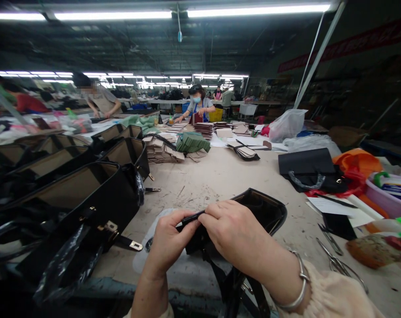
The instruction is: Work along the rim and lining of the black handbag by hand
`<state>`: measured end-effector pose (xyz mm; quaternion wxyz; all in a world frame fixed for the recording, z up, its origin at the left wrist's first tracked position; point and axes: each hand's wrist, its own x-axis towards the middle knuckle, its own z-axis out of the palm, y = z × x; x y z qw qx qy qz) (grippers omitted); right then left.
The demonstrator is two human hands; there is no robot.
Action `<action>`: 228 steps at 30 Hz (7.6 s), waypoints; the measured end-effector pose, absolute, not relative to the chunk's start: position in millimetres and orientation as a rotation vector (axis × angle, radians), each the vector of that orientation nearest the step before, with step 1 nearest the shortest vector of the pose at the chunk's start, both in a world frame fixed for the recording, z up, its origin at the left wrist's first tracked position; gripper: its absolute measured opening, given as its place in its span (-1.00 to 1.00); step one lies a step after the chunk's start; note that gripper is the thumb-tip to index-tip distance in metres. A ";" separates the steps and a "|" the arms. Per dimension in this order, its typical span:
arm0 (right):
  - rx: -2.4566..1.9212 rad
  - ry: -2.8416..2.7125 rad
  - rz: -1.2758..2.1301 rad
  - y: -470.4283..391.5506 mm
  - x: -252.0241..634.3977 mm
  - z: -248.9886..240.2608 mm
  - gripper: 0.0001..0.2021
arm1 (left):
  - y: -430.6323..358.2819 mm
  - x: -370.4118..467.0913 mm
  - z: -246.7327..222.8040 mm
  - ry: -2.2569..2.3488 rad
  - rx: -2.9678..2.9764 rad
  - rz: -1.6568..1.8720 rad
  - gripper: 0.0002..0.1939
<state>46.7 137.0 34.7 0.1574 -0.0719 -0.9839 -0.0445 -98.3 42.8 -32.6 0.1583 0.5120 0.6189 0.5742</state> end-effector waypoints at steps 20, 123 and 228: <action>-0.417 -2.691 0.163 137.3 44.1 35.0 -0.86 | 40.8 -96.9 -29.1 1.704 1.557 1.609 -0.87; -0.650 -2.639 0.414 143.2 68.1 46.0 -0.93 | 40.9 -95.1 -31.1 1.730 1.345 1.666 -0.88; -1.012 -2.304 0.165 132.4 96.6 19.2 -0.82 | 17.9 -58.6 -15.4 2.054 1.851 1.376 -0.82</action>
